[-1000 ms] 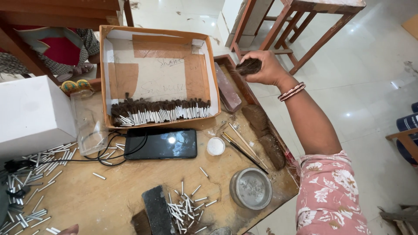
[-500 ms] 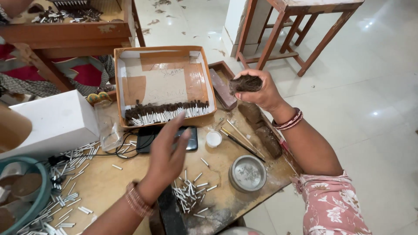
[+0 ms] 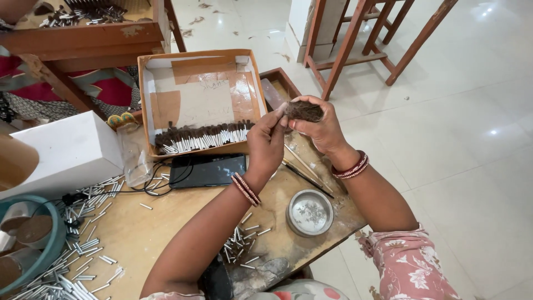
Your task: The person repeatedly picks up small metal rods and cotton pieces, inserts the cotton into the rods, and places the finished items on a table. Another person is visible in the background handling similar materials.
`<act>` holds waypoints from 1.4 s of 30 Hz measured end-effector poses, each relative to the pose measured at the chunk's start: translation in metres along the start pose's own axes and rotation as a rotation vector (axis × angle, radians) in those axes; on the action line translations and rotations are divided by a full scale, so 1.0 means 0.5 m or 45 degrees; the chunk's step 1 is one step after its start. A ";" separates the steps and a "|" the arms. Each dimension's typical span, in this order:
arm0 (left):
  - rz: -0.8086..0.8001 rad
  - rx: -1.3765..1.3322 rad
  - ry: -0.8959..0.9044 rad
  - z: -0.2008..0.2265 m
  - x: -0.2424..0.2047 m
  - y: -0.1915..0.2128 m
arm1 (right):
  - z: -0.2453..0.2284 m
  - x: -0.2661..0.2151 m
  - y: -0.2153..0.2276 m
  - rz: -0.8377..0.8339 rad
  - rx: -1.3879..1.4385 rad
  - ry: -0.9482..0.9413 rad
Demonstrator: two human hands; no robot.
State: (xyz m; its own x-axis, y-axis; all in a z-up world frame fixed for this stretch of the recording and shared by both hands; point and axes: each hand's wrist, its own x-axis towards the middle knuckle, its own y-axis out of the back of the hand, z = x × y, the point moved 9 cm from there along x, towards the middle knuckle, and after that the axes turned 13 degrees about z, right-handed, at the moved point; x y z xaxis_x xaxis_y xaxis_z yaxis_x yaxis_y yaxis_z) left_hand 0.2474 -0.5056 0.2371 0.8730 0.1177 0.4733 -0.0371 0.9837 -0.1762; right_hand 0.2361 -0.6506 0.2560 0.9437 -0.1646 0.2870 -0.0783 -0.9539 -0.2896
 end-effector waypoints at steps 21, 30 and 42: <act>-0.317 -0.308 0.365 -0.039 0.025 -0.019 | 0.021 -0.018 -0.002 -0.047 0.051 -0.032; -0.364 0.054 -0.054 0.036 0.019 -0.006 | 0.039 -0.014 0.013 0.042 0.069 -0.033; -0.479 -0.302 0.481 -0.001 0.029 -0.027 | 0.003 -0.014 0.034 0.197 -0.101 0.118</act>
State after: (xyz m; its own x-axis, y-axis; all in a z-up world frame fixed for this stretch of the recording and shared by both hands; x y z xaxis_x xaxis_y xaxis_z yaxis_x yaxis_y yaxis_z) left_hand 0.2608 -0.5172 0.2457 0.9197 -0.3334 0.2074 0.3808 0.8859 -0.2650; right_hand 0.2288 -0.6653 0.2480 0.8851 -0.3297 0.3284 -0.2486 -0.9316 -0.2653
